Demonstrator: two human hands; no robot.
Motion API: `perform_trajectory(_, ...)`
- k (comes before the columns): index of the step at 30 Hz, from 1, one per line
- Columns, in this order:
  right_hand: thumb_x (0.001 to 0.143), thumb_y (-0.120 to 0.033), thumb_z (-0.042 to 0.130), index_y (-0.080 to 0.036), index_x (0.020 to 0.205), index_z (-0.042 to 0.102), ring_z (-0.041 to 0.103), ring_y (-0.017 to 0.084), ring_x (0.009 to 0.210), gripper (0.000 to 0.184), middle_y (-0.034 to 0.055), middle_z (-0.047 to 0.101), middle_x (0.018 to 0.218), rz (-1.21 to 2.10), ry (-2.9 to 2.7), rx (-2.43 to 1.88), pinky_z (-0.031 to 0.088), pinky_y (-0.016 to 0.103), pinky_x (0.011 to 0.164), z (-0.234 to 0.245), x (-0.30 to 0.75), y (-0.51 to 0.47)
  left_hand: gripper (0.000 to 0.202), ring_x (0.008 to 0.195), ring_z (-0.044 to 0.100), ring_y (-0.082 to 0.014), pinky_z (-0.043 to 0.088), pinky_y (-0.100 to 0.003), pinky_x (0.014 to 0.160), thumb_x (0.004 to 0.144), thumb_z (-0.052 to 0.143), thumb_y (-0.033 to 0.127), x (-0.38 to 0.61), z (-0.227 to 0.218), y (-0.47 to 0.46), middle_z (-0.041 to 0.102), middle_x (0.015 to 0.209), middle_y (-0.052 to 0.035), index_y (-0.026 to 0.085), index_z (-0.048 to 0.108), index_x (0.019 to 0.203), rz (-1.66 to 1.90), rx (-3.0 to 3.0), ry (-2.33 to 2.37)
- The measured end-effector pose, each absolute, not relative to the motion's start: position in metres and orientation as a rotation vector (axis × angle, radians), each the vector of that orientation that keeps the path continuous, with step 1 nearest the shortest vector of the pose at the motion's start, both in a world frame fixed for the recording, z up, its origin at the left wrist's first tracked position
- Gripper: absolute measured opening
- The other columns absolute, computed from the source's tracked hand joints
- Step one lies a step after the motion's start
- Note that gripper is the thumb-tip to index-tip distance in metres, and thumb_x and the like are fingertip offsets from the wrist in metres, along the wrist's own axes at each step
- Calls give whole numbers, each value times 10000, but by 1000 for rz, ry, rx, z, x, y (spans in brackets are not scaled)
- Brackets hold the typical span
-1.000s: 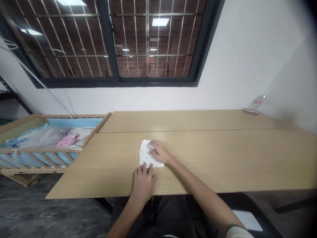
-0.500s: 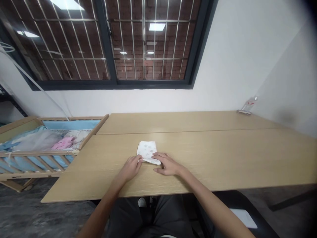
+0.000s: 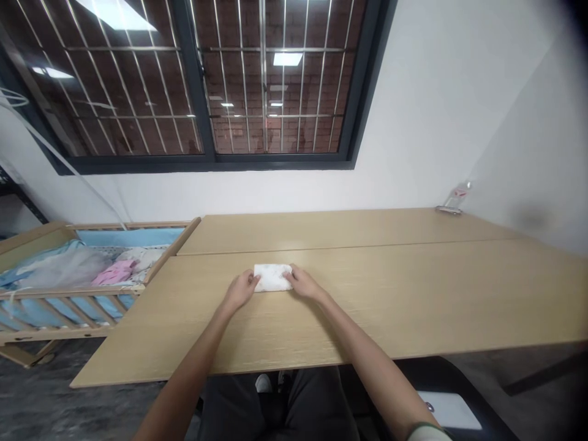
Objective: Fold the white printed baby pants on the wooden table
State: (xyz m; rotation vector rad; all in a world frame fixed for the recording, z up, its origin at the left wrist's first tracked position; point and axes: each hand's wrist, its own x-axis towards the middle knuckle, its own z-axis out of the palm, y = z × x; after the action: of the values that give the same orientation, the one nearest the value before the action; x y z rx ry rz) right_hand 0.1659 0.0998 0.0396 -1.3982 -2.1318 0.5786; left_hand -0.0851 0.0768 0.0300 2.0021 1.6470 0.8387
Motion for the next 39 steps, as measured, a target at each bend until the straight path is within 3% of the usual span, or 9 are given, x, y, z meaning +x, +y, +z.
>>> perform_trajectory(4,958,-416,531,-190,1145,560,647,206,803,295,69,716,932,519,-2016,-1585,483,300,714,31,157,116,290,873,693,-253,463,-325,766,978,475,417,-71,25,85,744,880,-99,199,662,943,810,1948,1911)
perform_trajectory(10,822,-432,704,-191,1191,549,675,239,860,467,87,718,988,581,-1825,-1687,517,335,744,23,158,128,263,876,685,-267,467,-364,822,952,528,428,-66,15,83,721,823,-86,213,642,851,817,1950,2077)
perform_trajectory(13,866,-505,627,-178,1277,532,678,263,917,533,112,700,1042,570,-1737,-1645,542,386,801,24,158,126,255,987,665,-267,475,-382,905,951,534,439,-67,15,81,711,949,-96,206,637,966,935,1974,2104)
perform_trajectory(15,931,-522,507,-170,1342,519,657,296,1027,542,159,650,1180,376,-1696,-1599,526,445,899,28,154,119,329,1125,621,-277,459,-410,993,981,470,446,-65,16,80,678,1121,-138,180,607,1118,1047,1995,2107)
perform_trajectory(18,994,-464,383,-141,1420,502,547,337,1248,547,211,534,1388,83,-1891,-1444,411,495,1080,35,140,104,456,1296,535,-257,415,-414,1098,1026,335,438,-55,18,78,587,1350,-174,146,506,1331,1160,2085,2017)
perform_trajectory(22,1002,-351,343,-130,1567,344,318,314,1472,607,183,405,1574,52,-2374,-1237,206,491,1222,34,118,91,606,1504,318,-246,315,-447,1212,1032,275,454,-38,11,77,402,1590,-167,122,318,1537,1048,2400,1670)
perform_trajectory(27,999,-336,312,-81,1596,276,177,279,1552,649,167,299,1645,139,-2553,-1331,95,472,1258,21,112,95,700,1549,214,-266,229,-497,1248,1037,175,533,-33,-4,77,303,1645,-168,110,239,1590,758,2436,1657)
perform_trajectory(31,1022,-383,263,-124,1607,266,126,243,1569,640,116,242,1671,166,-2536,-1378,32,453,1269,18,113,98,772,1560,158,-289,205,-500,1252,1020,164,597,-35,-10,80,243,1660,-186,81,226,1591,699,2351,1752)
perform_trajectory(39,1035,-521,169,-95,1627,148,41,224,1578,730,122,115,1693,279,-2437,-1499,30,442,1265,15,129,104,873,1554,164,-332,204,-495,1244,993,226,656,-45,-18,81,203,1647,-272,1,205,1569,702,2307,1886)
